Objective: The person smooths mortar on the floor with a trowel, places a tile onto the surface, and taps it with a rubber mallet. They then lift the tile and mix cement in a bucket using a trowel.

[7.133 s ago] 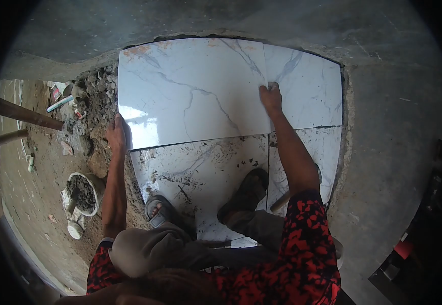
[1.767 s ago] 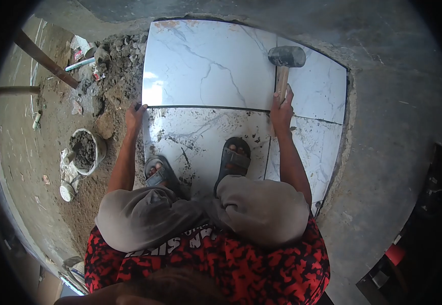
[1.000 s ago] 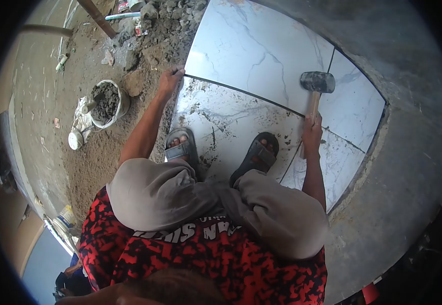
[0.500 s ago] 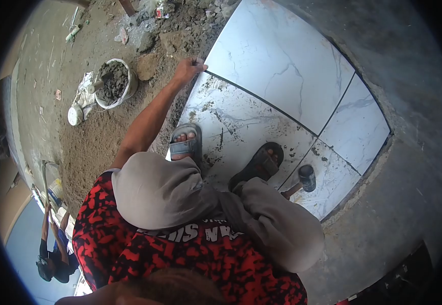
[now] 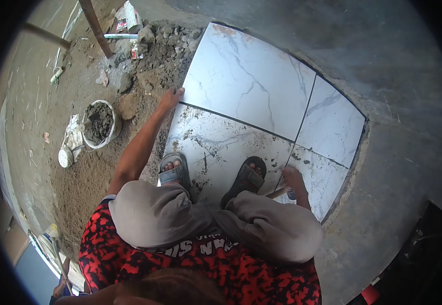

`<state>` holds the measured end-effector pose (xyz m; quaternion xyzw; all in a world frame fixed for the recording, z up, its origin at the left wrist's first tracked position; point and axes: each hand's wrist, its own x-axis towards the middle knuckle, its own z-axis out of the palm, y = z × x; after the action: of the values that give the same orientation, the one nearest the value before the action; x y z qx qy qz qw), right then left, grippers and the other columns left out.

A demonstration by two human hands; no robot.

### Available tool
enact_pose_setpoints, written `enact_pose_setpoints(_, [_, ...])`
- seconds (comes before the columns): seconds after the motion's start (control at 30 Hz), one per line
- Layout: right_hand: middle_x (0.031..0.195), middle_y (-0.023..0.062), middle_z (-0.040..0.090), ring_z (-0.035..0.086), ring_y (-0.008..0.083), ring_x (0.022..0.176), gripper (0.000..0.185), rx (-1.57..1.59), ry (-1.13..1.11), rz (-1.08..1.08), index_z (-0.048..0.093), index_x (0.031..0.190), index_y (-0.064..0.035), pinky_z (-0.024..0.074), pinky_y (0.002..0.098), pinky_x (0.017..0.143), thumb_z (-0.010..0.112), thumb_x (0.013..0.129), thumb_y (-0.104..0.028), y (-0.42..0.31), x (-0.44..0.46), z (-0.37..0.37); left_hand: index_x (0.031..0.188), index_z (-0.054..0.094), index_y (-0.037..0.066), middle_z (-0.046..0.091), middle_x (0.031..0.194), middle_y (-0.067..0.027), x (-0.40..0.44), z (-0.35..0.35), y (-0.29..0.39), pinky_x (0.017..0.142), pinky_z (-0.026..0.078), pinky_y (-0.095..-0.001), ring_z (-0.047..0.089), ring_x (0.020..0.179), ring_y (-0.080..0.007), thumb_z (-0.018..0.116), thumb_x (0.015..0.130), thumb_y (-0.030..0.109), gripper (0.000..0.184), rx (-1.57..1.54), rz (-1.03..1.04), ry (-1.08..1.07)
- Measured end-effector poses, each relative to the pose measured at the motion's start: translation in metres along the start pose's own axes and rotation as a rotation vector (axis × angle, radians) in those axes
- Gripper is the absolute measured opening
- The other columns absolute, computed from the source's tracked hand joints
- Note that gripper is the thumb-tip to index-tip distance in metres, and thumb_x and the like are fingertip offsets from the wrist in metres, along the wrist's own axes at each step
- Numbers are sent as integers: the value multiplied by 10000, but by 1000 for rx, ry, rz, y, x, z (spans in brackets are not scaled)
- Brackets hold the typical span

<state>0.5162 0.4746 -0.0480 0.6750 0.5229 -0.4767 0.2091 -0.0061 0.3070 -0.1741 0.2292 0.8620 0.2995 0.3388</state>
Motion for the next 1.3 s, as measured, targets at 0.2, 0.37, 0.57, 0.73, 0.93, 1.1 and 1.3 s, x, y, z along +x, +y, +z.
enact_pose_setpoints(0.2, [1040, 202, 657, 635, 332, 976, 402, -298, 427, -527, 595, 1145, -27, 479, 369, 870, 584, 851, -302, -52, 49, -13, 1158, 558, -74, 559, 1156, -331, 16, 6, 0, 979, 371, -480, 506, 1146, -454, 419, 927, 491, 626, 85, -18, -32])
enact_pose_setpoints(0.37, [1137, 222, 624, 600, 329, 1072, 469, -183, 570, -509, 567, 1217, 9, 453, 358, 927, 584, 841, -272, -56, 99, -17, 1153, 577, -44, 590, 1107, -313, 19, 8, -4, 935, 398, -489, 528, 1102, -463, 385, 948, 478, 592, 108, 54, -11])
enact_pose_setpoints(0.57, [1141, 217, 625, 602, 310, 1069, 476, -74, 603, -475, 557, 1231, 35, 445, 355, 941, 590, 831, -220, -50, 114, -9, 1138, 600, -15, 610, 1065, -301, 20, 10, -3, 907, 413, -489, 551, 1056, -461, 373, 955, 471, 566, 164, 63, -3])
enact_pose_setpoints(0.73, [1145, 207, 626, 604, 294, 1066, 467, -20, 577, -466, 566, 1226, 28, 446, 343, 938, 595, 828, -215, -49, 105, -14, 1126, 613, -31, 605, 1105, -289, 22, 7, -4, 898, 420, -468, 563, 1053, -435, 369, 952, 508, 616, 131, 28, -31])
enact_pose_setpoints(0.93, [1133, 210, 627, 604, 288, 1060, 471, 66, 601, -428, 581, 1211, 20, 449, 345, 926, 611, 827, -252, -49, 102, -10, 1177, 587, -44, 599, 1152, -271, 18, 4, 5, 914, 423, -440, 570, 1084, -391, 390, 944, 524, 645, 41, -61, -55])
enact_pose_setpoints(1.1, [932, 214, 649, 628, 305, 899, 449, 88, 742, -446, 606, 1125, 58, 473, 380, 819, 600, 814, -265, -55, 100, -10, 1202, 574, -40, 606, 1147, -257, 15, -3, 9, 908, 430, -419, 580, 1073, -368, 408, 946, 510, 628, 47, -100, -51])
enact_pose_setpoints(1.3, [807, 61, 636, 566, 130, 684, 373, 274, 499, -365, 620, 1134, 25, 467, 292, 637, 621, 859, -228, -64, 104, -22, 1219, 570, -24, 624, 1139, -215, 9, -13, 17, 899, 434, -400, 590, 1049, -322, 433, 946, 493, 601, -59, -161, -83])
